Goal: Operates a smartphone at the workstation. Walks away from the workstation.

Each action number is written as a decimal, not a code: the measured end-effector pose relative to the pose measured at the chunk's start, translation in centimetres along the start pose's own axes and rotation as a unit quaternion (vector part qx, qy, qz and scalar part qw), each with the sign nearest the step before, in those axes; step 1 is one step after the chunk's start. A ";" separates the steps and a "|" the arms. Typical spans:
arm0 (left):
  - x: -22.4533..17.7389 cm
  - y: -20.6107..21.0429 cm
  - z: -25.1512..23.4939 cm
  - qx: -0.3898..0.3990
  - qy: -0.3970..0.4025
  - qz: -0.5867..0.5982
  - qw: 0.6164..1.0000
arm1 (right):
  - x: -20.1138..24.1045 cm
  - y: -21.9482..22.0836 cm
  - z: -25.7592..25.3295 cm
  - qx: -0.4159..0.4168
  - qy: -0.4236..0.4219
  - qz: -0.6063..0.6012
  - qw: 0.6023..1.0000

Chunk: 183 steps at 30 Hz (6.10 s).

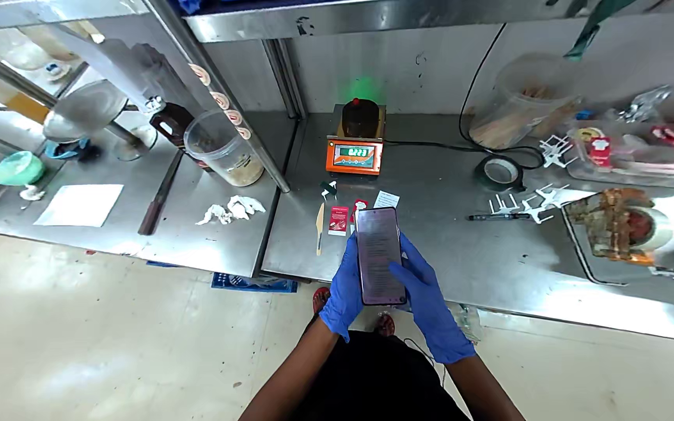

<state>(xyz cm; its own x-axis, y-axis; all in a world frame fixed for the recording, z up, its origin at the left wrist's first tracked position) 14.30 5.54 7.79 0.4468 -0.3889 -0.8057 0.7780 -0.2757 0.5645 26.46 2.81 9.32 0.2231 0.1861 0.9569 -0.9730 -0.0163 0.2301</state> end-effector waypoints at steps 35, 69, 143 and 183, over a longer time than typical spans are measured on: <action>-2.1 -3.0 -2.2 0.105 -0.025 0.015 0.994 | 3.2 0.3 -1.0 -0.157 -0.037 0.239 0.958; -3.0 -3.3 -0.5 0.068 -0.014 0.018 0.997 | -0.9 2.1 1.0 -0.046 0.053 0.043 0.997; -22.9 6.0 7.2 0.163 0.272 -0.183 0.930 | 18.3 14.6 4.7 -0.015 -0.299 0.051 0.953; -22.1 5.5 6.3 0.152 0.261 -0.199 0.932 | 17.0 14.2 3.8 0.016 -0.270 0.010 0.963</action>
<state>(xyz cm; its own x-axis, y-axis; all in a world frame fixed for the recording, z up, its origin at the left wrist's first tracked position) 5.91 7.07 29.84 0.3650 0.2572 -0.8948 0.8023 -0.5745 0.1621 16.66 1.99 29.53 0.2098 -0.3517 0.9123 -0.9773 -0.0458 0.2071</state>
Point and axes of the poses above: each hand's wrist, its own z-axis away from the middle knuckle, its own y-axis out of the palm, x = y × z, the point moved 10 cm from there along -z, towards the middle knuckle, and after that the axes turned 10 degrees about x, right-handed, at the moved point
